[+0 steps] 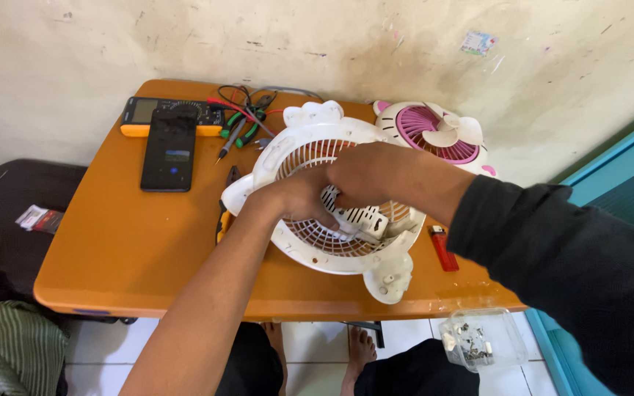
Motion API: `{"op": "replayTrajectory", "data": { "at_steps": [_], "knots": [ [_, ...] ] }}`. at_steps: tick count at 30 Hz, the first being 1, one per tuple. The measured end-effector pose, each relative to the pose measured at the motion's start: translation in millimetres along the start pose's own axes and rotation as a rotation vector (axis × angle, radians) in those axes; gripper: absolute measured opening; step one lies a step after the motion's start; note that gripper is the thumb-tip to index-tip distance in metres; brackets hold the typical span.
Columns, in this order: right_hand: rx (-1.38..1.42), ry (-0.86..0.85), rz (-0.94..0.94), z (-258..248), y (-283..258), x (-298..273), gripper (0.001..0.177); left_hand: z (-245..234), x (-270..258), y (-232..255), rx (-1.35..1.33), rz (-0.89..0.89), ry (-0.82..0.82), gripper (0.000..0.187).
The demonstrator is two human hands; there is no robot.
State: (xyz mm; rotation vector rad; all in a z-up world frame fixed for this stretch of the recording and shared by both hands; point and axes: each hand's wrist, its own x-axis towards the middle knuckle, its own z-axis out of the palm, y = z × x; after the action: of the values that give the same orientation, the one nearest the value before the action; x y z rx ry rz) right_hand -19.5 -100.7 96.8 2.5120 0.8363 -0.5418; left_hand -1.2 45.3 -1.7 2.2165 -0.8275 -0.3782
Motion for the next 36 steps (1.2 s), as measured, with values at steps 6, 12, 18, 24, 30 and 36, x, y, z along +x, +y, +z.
{"op": "replayTrajectory", "data": {
  "at_steps": [6, 12, 18, 24, 30, 36],
  "knots": [
    [0.326, -0.381, 0.331, -12.5, -3.4, 19.3, 0.034, -1.1, 7.7, -8.2, 0.012, -0.041, -0.104, 0.087],
    [0.072, -0.216, 0.263, 6.0, -15.9, 13.2, 0.025, 2.0, 6.0, -5.9, 0.084, -0.060, -0.087, 0.083],
    [-0.383, -0.054, -0.092, 14.8, -20.9, 10.2, 0.016, -1.5, 5.6, -2.2, -0.024, -0.084, -0.055, 0.089],
    [-0.317, 0.115, -0.176, 10.3, -16.8, 3.8, 0.017, -1.4, 6.4, 1.1, -0.004, -0.031, -0.055, 0.076],
    [0.581, 0.156, 0.348, -3.3, -11.1, -7.4, 0.039, -3.5, 2.2, 8.1, -0.043, -0.133, -0.073, 0.084],
    [0.718, 1.076, 0.462, 34.1, -30.9, -4.9, 0.048, -1.1, -0.1, 8.7, -0.015, -0.131, -0.050, 0.086]
  ]
}}
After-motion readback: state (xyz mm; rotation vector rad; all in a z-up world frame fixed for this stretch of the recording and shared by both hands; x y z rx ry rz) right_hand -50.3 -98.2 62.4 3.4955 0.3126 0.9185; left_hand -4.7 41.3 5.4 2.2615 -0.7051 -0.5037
